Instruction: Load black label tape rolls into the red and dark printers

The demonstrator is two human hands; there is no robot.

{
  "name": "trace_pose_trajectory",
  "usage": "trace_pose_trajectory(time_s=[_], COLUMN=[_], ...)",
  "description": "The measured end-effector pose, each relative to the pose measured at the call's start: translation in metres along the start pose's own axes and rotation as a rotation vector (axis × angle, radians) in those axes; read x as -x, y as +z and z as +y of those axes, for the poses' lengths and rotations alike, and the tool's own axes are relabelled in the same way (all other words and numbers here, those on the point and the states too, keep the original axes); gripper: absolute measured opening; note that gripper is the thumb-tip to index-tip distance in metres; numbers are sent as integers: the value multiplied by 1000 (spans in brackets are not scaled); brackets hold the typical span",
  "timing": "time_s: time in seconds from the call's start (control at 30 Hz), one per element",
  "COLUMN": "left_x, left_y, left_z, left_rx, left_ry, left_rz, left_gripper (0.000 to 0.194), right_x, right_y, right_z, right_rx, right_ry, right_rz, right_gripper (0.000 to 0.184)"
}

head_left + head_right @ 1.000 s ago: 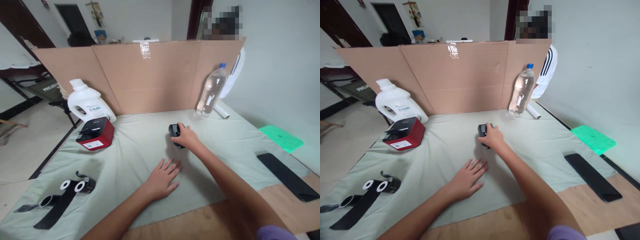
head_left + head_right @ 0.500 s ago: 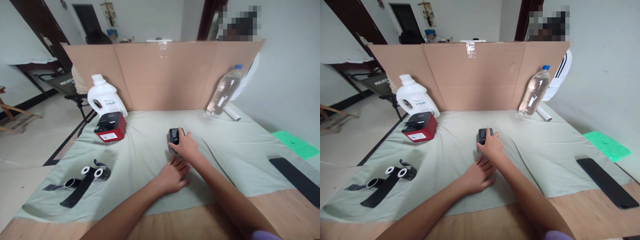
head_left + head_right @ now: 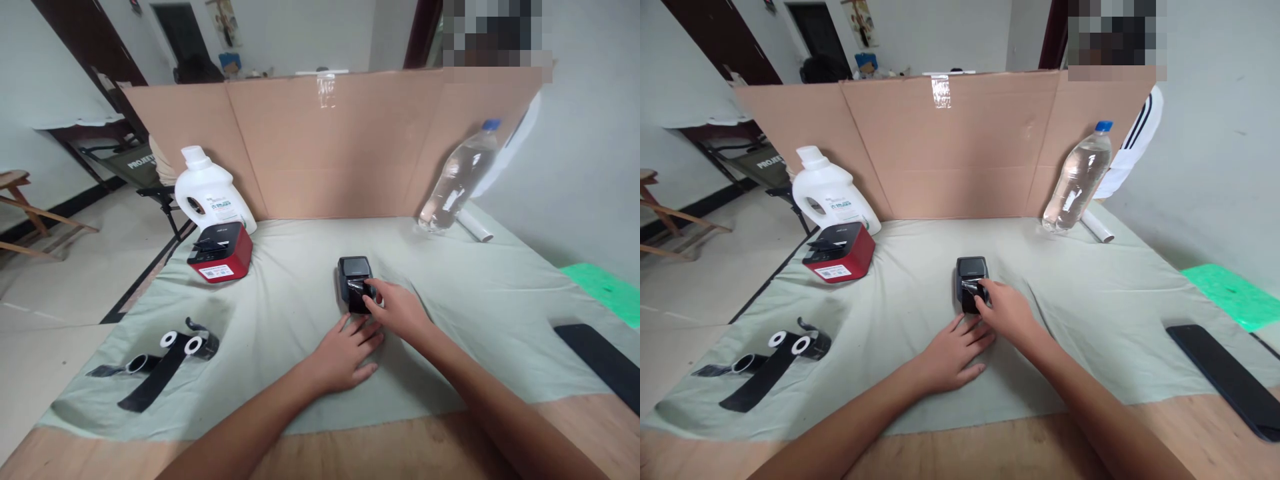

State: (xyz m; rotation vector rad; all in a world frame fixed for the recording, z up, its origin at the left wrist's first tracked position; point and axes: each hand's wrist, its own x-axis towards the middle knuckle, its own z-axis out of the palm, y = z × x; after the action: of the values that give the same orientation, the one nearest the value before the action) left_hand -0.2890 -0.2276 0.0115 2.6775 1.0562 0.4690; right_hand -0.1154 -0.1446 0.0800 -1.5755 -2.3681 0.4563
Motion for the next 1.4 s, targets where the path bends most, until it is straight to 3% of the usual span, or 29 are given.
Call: trace_pose_trajectory(time_s=[0.13, 0.2, 0.27, 0.33, 0.4, 0.5, 0.6, 0.9, 1.2, 1.4], left_x=[2, -1, -8, -17, -24, -29, -29, -32, -31, -28], left_y=[-8, -18, -29, -36, -37, -30, -22, -20, -19, -19], left_z=[-7, -18, -35, -53, -69, -81, -82, -83, -83, -91], left_rx=[51, 103, 161, 194, 179, 122, 68, -124, -161, 61], left_ry=[4, -156, -391, -570, -637, -649, -648, -671, -662, -666], left_rz=[222, 380, 467, 439, 351, 243, 207, 97, 129, 230], left_gripper=[25, 24, 25, 32, 44, 52, 54, 57, 59, 58], right_x=[-4, -12, -22, -33, -42, -46, -44, -46, -44, -44], right_y=[8, 12, 19, 28, 40, 59, 71, 72, 71, 75], right_z=[13, 23, 35, 47, 59, 73, 81, 82, 78, 81], right_rx=[-116, -185, -268, -338, -371, -374, -361, -307, -282, -327], right_ry=[-74, -92, -99, -121, -159, -201, -208, -203, -189, -193], right_rz=[84, 155, 226, 267, 276, 257, 229, 151, 155, 196], right_gripper=[31, 28, 29, 33, 39, 49, 57, 61, 62, 60])
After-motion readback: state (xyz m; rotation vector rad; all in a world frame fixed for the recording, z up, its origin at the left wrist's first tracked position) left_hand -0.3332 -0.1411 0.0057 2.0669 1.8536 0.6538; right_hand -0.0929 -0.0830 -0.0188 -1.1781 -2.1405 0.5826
